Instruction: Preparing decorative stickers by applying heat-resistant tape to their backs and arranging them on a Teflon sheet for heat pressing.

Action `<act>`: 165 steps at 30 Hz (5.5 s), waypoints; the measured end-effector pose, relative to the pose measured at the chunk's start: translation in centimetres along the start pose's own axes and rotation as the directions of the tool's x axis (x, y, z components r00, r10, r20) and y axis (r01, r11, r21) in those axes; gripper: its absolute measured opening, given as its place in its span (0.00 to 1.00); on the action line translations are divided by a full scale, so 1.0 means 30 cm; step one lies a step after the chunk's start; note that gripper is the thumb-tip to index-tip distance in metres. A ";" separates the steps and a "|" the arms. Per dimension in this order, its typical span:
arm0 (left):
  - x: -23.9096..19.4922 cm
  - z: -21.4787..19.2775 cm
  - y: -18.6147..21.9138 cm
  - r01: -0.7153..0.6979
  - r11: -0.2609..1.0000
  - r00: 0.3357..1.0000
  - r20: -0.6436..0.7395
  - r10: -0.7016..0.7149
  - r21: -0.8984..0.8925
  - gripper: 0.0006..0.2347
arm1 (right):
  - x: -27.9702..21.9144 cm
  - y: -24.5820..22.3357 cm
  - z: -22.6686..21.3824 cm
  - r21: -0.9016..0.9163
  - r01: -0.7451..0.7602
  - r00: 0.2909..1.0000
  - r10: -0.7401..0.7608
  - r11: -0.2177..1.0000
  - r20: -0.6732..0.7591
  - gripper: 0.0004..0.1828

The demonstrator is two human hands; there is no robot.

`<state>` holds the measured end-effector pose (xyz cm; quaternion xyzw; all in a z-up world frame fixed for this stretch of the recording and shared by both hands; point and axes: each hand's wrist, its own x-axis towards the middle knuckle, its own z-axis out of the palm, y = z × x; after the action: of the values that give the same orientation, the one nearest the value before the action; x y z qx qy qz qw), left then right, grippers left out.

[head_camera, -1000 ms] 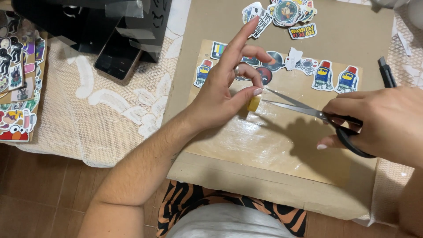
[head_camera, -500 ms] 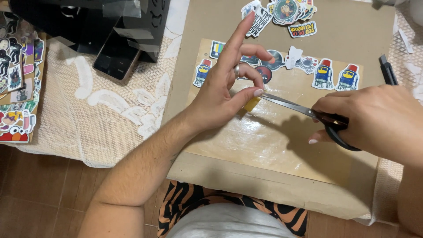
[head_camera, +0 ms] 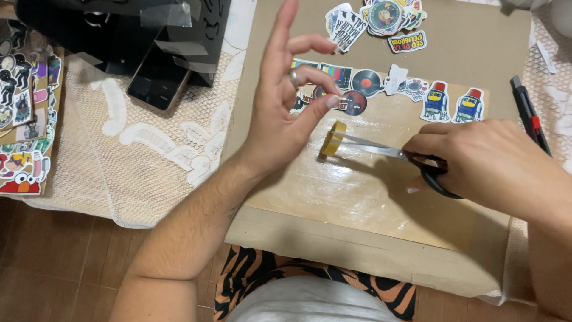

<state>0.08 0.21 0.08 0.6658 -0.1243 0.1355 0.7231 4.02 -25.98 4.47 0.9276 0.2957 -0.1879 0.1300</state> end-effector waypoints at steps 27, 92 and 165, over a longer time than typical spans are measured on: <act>-0.004 -0.049 -0.055 -0.187 0.917 0.968 -0.093 0.233 0.351 0.35 | 0.618 0.181 0.016 0.094 0.134 0.664 -0.019 0.987 -0.747 0.17; 0.022 -0.028 -0.089 -0.306 0.952 0.936 -0.177 0.303 0.009 0.42 | 0.318 0.000 0.080 -0.362 0.400 -0.155 -0.328 0.842 -0.932 0.08; -0.008 -0.003 -0.050 -0.065 0.995 0.997 -0.039 0.068 0.079 0.48 | 0.222 -0.272 0.074 0.875 0.414 0.876 0.372 -0.252 -0.308 0.10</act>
<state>0.39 0.17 -1.40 0.6859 -0.1260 0.1781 0.6943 3.57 -16.99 -1.41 0.6623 0.0665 -0.1107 -0.7381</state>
